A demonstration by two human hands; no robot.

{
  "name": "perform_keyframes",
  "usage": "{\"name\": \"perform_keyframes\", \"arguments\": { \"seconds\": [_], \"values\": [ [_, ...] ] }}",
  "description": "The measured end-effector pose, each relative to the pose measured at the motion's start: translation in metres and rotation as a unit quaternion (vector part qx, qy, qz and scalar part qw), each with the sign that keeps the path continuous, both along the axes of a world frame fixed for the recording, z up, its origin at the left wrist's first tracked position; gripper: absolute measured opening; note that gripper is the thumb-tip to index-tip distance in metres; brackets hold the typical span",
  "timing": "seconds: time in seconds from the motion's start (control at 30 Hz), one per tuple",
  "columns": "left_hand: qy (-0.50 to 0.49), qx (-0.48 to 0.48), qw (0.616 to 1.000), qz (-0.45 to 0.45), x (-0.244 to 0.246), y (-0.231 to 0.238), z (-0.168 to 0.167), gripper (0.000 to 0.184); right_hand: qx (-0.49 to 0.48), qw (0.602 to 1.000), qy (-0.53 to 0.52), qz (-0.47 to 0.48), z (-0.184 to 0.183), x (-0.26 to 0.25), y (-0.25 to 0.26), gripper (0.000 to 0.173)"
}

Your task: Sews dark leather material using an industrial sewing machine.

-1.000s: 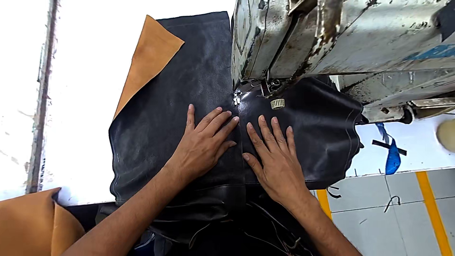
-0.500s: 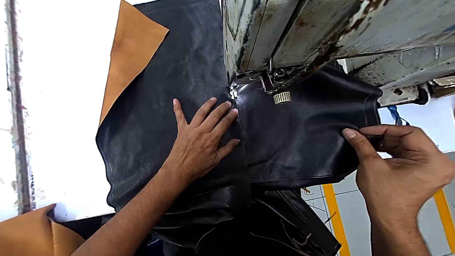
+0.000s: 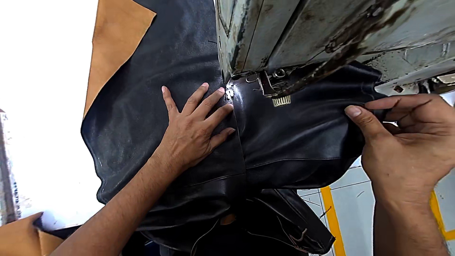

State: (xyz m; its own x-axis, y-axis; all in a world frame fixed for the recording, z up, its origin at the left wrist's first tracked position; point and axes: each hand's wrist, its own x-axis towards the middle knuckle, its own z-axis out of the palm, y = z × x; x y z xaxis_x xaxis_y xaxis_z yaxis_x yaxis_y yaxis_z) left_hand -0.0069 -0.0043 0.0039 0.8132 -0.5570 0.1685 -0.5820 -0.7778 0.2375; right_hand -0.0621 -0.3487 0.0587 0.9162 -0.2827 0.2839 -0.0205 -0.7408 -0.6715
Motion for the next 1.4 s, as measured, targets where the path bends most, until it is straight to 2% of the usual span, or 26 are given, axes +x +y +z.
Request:
{"name": "perform_keyframes", "arguments": {
  "seconds": [0.13,0.2,0.27,0.3,0.37,0.43,0.5,0.53,0.63,0.8,0.83,0.93,1.0,1.1,1.23,1.3,1.4],
  "values": [
    [0.010,0.002,1.000,-0.008,0.006,0.002,0.003,0.052,-0.011,1.000,0.002,0.013,0.000,0.005,-0.001,0.026],
    [0.047,0.011,0.999,0.004,-0.012,-0.001,0.022,0.051,-0.094,0.995,0.030,-0.014,0.005,-0.005,0.000,0.040],
    [0.078,-0.041,0.996,0.026,-0.056,-0.009,0.048,0.047,-0.152,0.988,0.039,-0.005,0.015,-0.027,0.013,0.059],
    [0.083,-0.074,0.993,0.037,-0.083,-0.012,0.055,0.048,-0.159,0.987,0.022,0.012,0.015,-0.042,0.026,0.058],
    [0.090,-0.093,0.991,0.042,-0.128,-0.017,0.046,0.053,-0.125,0.988,0.003,0.087,0.003,-0.069,0.065,0.047],
    [0.079,-0.085,0.993,0.038,-0.146,-0.015,0.027,0.042,-0.074,0.979,0.017,0.191,-0.025,-0.083,0.095,0.043],
    [0.076,-0.133,0.987,0.044,-0.146,-0.009,0.017,0.023,-0.081,0.958,0.046,0.272,-0.049,-0.082,0.102,0.046],
    [0.081,-0.170,0.980,0.058,-0.143,-0.006,0.017,0.020,-0.101,0.950,0.046,0.292,-0.056,-0.080,0.100,0.047],
    [0.126,-0.260,0.950,0.118,-0.141,-0.001,0.024,0.020,-0.122,0.939,0.047,0.318,-0.057,-0.081,0.094,0.047],
    [0.123,-0.287,0.943,0.116,-0.139,-0.002,0.022,0.022,-0.110,0.936,0.021,0.335,-0.059,-0.083,0.088,0.040],
    [0.128,-0.298,0.936,0.139,-0.140,0.000,0.023,0.022,-0.109,0.934,0.017,0.341,-0.059,-0.083,0.086,0.039],
    [0.163,-0.367,0.887,0.229,-0.137,0.003,0.030,0.018,-0.119,0.926,0.007,0.357,-0.062,-0.083,0.083,0.039],
    [0.178,-0.386,0.871,0.244,-0.135,0.003,0.032,0.017,-0.121,0.923,0.004,0.366,-0.062,-0.082,0.081,0.038],
    [0.168,-0.378,0.882,0.226,-0.135,0.003,0.031,0.017,-0.112,0.922,0.005,0.371,-0.061,-0.081,0.080,0.038],
    [0.125,-0.308,0.927,0.172,-0.136,0.001,0.023,0.021,-0.106,0.925,0.007,0.365,-0.063,-0.082,0.080,0.037],
    [0.119,-0.261,0.950,0.121,-0.136,0.000,0.021,0.027,-0.101,0.927,0.006,0.360,-0.065,-0.083,0.081,0.036],
    [0.108,-0.162,0.979,0.063,-0.130,0.000,0.023,0.050,-0.098,0.929,0.006,0.356,-0.067,-0.083,0.081,0.036]
  ]
}}
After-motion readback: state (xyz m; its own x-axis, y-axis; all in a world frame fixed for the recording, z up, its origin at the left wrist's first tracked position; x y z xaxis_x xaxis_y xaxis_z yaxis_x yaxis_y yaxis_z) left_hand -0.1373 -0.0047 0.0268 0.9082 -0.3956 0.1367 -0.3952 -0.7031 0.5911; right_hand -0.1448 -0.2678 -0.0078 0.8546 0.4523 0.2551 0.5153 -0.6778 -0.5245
